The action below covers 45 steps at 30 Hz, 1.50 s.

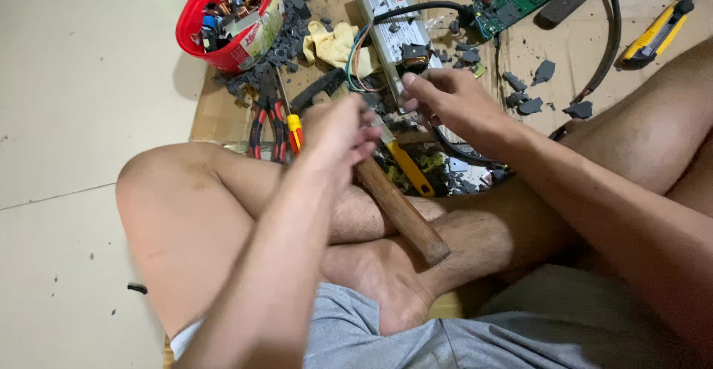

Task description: The person sits on the floor and uses a hammer to break apart a power supply unit and a circuit board. They extract copper wire from the components and place it into a red bucket, then continue to dismantle the circuit board.

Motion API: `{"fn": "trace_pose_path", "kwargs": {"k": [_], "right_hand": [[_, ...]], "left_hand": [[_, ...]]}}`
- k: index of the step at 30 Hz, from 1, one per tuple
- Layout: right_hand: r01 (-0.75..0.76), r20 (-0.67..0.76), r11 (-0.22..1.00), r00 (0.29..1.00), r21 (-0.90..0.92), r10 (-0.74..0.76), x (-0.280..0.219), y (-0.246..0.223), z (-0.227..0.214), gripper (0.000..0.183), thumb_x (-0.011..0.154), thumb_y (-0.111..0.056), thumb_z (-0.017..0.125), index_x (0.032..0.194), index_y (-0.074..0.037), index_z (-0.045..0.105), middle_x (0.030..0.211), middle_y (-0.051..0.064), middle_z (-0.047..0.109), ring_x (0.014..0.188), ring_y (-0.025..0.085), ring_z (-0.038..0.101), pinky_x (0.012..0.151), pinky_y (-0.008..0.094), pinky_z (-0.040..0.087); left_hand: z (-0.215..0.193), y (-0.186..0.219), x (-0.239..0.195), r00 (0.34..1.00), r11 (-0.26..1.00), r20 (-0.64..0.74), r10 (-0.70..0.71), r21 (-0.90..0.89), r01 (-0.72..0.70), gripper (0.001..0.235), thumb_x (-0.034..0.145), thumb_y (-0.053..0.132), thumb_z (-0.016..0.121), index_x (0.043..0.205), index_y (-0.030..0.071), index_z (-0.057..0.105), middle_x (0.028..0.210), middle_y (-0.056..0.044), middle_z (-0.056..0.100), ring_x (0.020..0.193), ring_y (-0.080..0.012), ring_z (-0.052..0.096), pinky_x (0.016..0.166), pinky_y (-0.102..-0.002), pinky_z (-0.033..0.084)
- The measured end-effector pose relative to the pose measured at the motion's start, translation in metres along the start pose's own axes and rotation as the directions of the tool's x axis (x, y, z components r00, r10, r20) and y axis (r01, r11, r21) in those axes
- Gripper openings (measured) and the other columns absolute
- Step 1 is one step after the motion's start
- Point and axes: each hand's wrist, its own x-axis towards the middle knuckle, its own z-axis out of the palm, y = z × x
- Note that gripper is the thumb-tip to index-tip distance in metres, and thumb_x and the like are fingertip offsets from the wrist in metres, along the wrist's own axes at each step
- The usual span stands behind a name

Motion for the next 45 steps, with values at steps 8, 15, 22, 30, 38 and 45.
{"fn": "trace_pose_path", "kwargs": {"k": [8,15,22,30,38,45], "right_hand": [[-0.097,-0.154,0.949,0.987,-0.299,0.052,0.002,-0.009,-0.007,0.028,0.104,-0.034,0.056,0.095,-0.012,0.07,0.09,0.003,0.073,0.079,0.014,0.067,0.076,0.032,0.053],[-0.115,-0.241,0.898,0.971,-0.425,0.011,0.022,0.007,-0.009,0.031,0.107,-0.03,0.056,0.123,-0.003,0.057,0.104,0.017,0.072,0.069,0.025,0.071,0.058,0.038,0.061],[-0.19,-0.327,0.807,0.945,-0.56,-0.004,0.051,0.006,-0.01,0.052,0.099,-0.053,0.069,0.121,-0.009,0.052,0.098,0.006,0.056,0.084,0.02,0.053,0.075,0.038,0.049],[-0.148,-0.272,0.862,0.962,-0.485,0.012,0.049,0.004,-0.016,0.026,0.102,-0.026,0.067,0.119,-0.007,0.063,0.108,0.01,0.07,0.091,0.022,0.066,0.08,0.038,0.054],[-0.072,-0.245,0.923,0.969,-0.379,-0.025,0.029,0.0,-0.013,0.016,0.098,-0.01,0.062,0.108,-0.003,0.072,0.098,0.011,0.075,0.078,0.018,0.071,0.067,0.026,0.06],[0.042,-0.161,0.922,0.981,-0.384,-0.112,-0.017,-0.019,-0.008,0.019,0.092,-0.011,0.06,0.098,-0.003,0.076,0.07,0.008,0.071,0.061,0.014,0.066,0.054,0.03,0.053]], "left_hand": [[-0.042,0.106,0.017,0.964,0.848,-0.234,0.123,-0.479,-0.225,0.051,0.082,0.028,0.065,0.125,0.003,0.059,0.099,-0.014,0.065,0.073,-0.0246,0.074,0.062,-0.03,0.059],[-0.023,0.047,-0.038,0.984,0.992,-0.174,-0.037,-0.124,0.016,0.016,0.104,0.006,0.054,0.116,0.006,0.063,0.097,-0.005,0.066,0.076,-0.0126,0.063,0.07,-0.023,0.058],[-0.004,0.0,-0.026,0.992,0.997,-0.109,-0.071,-0.052,0.065,0.017,0.102,0.015,0.057,0.113,0.009,0.069,0.093,-0.005,0.072,0.07,-0.0116,0.067,0.058,-0.02,0.053],[0.004,-0.013,-0.016,0.994,0.996,-0.09,-0.069,0.058,0.074,0.023,0.1,0.021,0.055,0.113,0.01,0.07,0.094,-0.004,0.075,0.061,-0.0093,0.067,0.049,-0.017,0.05],[0.015,0.029,-0.06,0.997,0.911,-0.034,0.076,0.409,-0.056,0.033,0.096,0.03,0.061,0.126,0.016,0.062,0.114,0.002,0.071,0.085,-0.009,0.068,0.078,-0.025,0.056],[0.024,0.013,-0.045,0.972,0.84,0.041,0.229,0.496,-0.219,0.064,0.071,0.047,0.07,0.129,0.02,0.066,0.12,0.0,0.076,0.111,-0.0119,0.073,0.093,-0.029,0.056]]}}
